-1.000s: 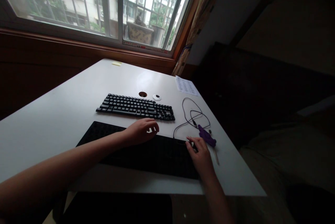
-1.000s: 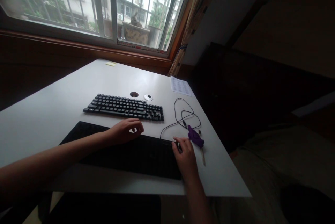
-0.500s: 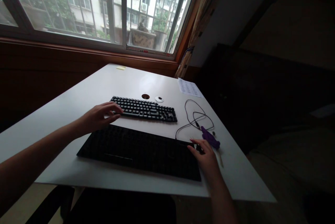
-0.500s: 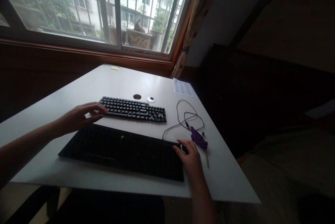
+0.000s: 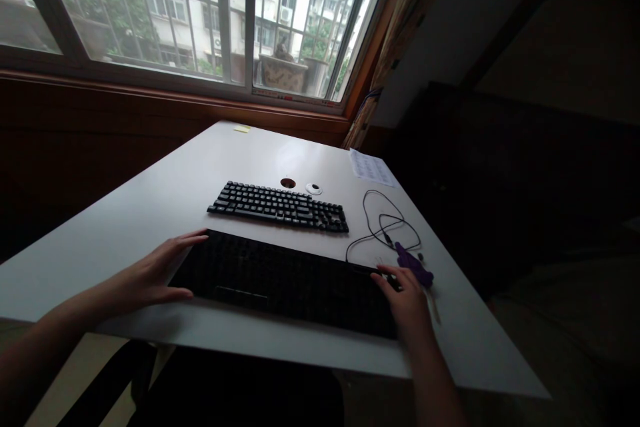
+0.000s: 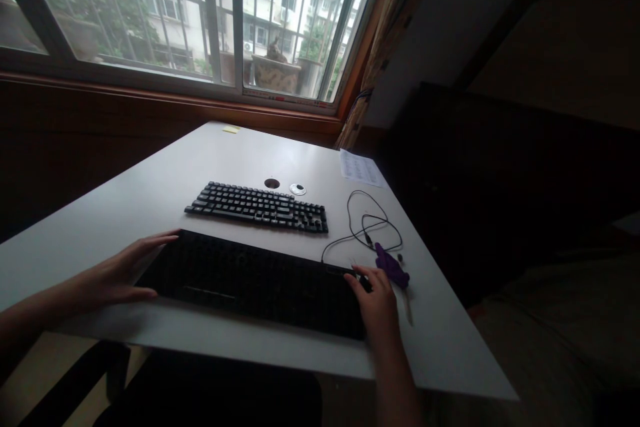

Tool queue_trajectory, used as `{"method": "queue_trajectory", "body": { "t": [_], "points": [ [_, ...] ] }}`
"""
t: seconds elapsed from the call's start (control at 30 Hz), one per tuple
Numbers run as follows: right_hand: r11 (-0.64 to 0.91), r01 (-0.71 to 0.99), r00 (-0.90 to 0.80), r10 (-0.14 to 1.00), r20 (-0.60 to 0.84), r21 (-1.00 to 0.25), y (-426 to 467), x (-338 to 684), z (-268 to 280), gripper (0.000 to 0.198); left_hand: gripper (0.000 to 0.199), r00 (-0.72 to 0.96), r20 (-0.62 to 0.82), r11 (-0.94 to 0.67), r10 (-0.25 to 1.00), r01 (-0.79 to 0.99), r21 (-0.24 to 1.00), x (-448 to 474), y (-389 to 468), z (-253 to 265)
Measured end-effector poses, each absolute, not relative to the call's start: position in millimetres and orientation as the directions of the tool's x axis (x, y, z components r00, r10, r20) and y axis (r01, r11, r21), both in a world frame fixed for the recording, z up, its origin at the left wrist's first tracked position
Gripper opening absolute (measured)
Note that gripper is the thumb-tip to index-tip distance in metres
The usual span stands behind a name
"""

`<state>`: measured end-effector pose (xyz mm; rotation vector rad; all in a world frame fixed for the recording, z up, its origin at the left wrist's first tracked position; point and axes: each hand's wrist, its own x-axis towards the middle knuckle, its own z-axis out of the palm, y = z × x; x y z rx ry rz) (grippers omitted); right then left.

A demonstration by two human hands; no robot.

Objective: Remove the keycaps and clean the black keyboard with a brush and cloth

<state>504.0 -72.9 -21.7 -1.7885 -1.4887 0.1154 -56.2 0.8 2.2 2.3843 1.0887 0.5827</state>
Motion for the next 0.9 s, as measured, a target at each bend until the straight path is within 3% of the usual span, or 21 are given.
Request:
{"method": "queue_trajectory", "body": {
  "t": [0.3, 0.53, 0.9],
  "points": [
    [-0.001, 0.837, 0.302, 0.836, 0.459, -0.548, -57.2, 504.4, -20.9, 0.054, 0.087, 0.588, 0.242, -0.625, 0.771, 0.629, 0.462, -50.8, 1.3, -6.8],
    [-0.086, 0.759, 0.433, 0.808, 0.400, -0.646, -64.6, 505.8, -18.1, 0.048, 0.083, 0.585, 0.270, -0.639, 0.765, 0.633, 0.438, -52.3, 4.2, -14.4],
    [-0.114, 0.660, 0.521, 0.782, 0.343, -0.742, -67.3, 516.7, -28.1, 0.054, 0.075, 0.570, 0.290, -0.638, 0.769, 0.655, 0.405, -47.4, 1.2, -10.4]
  ]
}}
